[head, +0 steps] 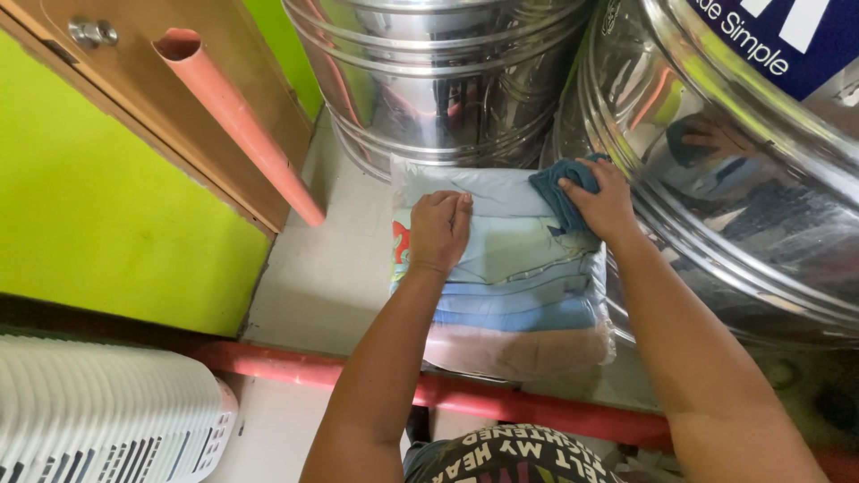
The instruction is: The person wipes the plastic packaging of a folded laundry item with a cloth, then lifts and moves the item.
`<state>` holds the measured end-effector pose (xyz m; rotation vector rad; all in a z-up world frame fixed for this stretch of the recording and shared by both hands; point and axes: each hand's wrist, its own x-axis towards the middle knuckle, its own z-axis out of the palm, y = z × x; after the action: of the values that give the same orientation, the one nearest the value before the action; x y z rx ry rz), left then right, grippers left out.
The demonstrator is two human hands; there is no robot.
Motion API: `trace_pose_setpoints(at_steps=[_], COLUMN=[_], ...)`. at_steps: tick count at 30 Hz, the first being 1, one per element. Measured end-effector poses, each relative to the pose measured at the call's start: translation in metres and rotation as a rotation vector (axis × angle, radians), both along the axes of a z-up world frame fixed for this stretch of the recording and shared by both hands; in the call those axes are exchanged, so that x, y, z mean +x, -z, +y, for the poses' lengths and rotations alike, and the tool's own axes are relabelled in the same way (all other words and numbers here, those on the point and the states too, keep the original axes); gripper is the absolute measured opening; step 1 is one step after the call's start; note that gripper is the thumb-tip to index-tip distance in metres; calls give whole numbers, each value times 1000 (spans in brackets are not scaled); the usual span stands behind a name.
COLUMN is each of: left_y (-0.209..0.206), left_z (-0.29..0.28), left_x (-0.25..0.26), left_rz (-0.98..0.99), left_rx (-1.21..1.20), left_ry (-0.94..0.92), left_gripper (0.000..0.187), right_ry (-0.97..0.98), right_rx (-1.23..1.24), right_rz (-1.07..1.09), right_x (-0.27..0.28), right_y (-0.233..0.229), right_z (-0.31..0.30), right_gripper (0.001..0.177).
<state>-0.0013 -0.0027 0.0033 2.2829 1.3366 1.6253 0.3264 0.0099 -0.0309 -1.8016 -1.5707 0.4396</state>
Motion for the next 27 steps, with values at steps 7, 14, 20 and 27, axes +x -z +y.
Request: trace_pose_setpoints(at_steps=[7,14,20,27], left_y=[-2,-21,-6,-4], left_z=[-5,-16,-5,-5], left_x=[-2,-3,-2,-2], left_rz=[9,-39,-22,-34], left_rx=[-41,-280,-80,-53], left_ry=[11,129,65,39], left_gripper=[36,42,43,39], right_ry=[-16,-238,-100,126], right_rx=[44,-202,-136,-357], right_rz=[-309,-549,-616,-543], right_x=[-69,-109,-92,-83], right_y=[-46,-37,-54,-43], right_z=[-116,-229,-101,23], right_gripper=[71,80,71,66])
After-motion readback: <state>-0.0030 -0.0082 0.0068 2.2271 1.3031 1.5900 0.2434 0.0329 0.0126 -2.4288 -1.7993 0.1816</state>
